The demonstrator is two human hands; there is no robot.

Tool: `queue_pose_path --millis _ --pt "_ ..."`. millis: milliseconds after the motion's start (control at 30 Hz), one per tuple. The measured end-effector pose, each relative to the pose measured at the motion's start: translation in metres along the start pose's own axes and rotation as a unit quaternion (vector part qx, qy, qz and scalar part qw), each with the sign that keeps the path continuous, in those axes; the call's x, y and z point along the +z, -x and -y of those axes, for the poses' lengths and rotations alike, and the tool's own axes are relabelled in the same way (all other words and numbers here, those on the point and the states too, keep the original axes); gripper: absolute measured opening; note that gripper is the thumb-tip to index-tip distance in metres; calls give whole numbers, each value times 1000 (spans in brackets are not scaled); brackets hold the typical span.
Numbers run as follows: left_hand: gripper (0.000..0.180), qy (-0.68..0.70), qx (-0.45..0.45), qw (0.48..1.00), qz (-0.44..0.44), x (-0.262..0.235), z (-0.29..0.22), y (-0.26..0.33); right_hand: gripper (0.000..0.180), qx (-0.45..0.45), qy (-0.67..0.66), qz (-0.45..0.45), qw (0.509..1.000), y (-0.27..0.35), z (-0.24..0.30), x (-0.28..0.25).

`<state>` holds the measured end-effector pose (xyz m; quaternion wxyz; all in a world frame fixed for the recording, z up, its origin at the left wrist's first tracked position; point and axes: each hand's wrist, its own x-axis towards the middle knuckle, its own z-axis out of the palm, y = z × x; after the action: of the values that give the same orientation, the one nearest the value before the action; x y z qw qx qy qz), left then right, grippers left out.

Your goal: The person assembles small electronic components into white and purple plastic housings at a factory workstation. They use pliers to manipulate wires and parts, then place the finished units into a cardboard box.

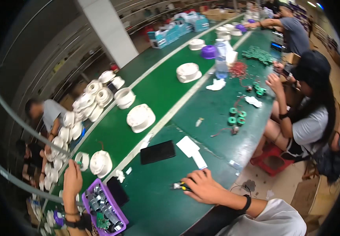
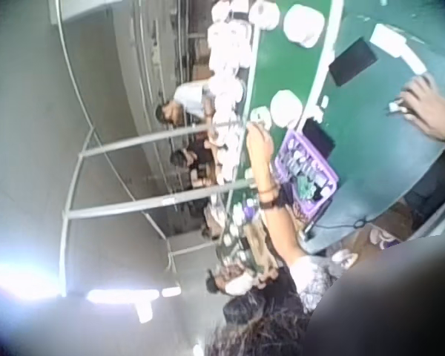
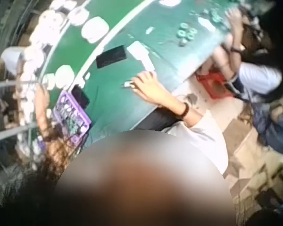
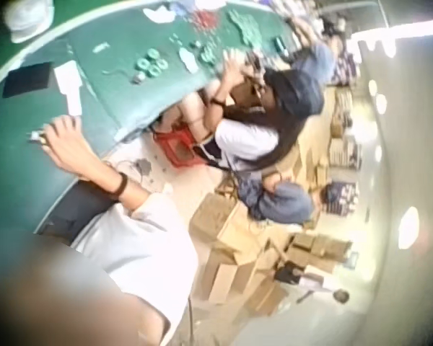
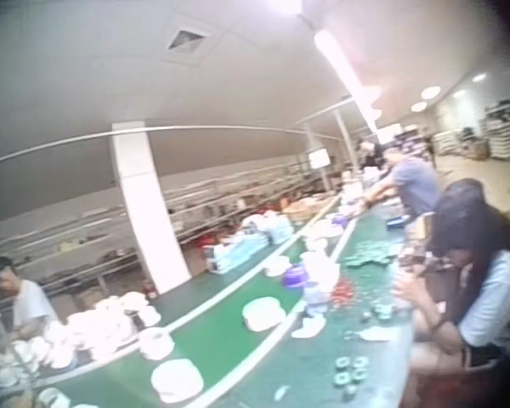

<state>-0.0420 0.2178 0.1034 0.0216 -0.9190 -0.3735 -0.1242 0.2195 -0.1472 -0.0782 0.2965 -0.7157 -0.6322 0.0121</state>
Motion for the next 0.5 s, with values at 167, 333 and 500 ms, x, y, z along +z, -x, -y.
queue_pose_path --millis 167,333,500 --pt "11 187 112 972 90 -3 -134 -14 42 19 5 -25 999 12 0 -2" --pt "14 244 228 934 127 23 -268 -29 42 6 5 -34 999 11 1 3" --pt "13 186 317 930 25 79 -364 -57 41 1 2 -44 999 12 -3 12"
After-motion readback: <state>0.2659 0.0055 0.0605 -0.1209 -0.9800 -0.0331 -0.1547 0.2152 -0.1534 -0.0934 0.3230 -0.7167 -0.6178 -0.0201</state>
